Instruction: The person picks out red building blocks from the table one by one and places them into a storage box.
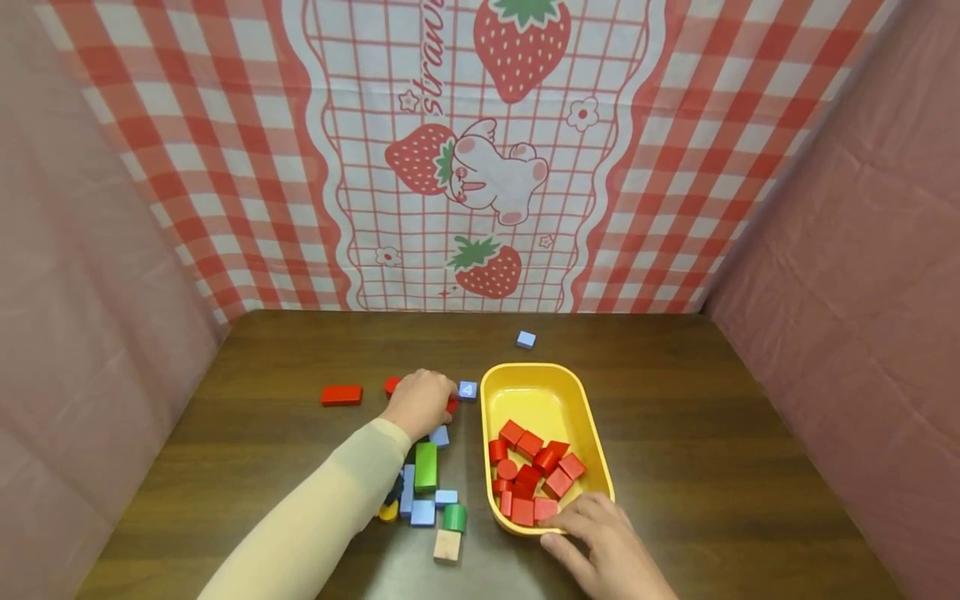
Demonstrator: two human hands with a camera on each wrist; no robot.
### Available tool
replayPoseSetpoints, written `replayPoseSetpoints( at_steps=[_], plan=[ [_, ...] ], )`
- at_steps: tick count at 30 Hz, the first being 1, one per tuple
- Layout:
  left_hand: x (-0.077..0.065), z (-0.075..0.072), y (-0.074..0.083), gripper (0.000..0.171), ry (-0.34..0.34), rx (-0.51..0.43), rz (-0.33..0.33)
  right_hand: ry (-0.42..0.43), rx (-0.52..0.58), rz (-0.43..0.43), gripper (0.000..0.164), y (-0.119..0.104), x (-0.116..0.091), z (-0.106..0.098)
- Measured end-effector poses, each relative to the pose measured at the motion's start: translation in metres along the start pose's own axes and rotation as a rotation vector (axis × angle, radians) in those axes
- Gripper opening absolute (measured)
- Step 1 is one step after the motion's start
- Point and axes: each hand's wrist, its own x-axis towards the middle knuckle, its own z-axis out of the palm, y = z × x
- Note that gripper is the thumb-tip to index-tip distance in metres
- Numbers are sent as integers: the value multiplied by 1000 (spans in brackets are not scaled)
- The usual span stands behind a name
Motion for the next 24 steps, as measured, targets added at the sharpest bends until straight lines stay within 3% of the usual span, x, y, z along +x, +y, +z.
replayPoseSetpoints(
  at_steps=[10,18,24],
  plan=[
    [-5,0,-1,35,-22,12,3,2,-6,2,14,1,-1,1],
    [-25,-18,8,42,73,-107,-17,11,1,-5,15,0,-1,2],
    [-43,-27,31,47,90,-217,24,18,-6,-11,15,-1,-1,1]
  ],
)
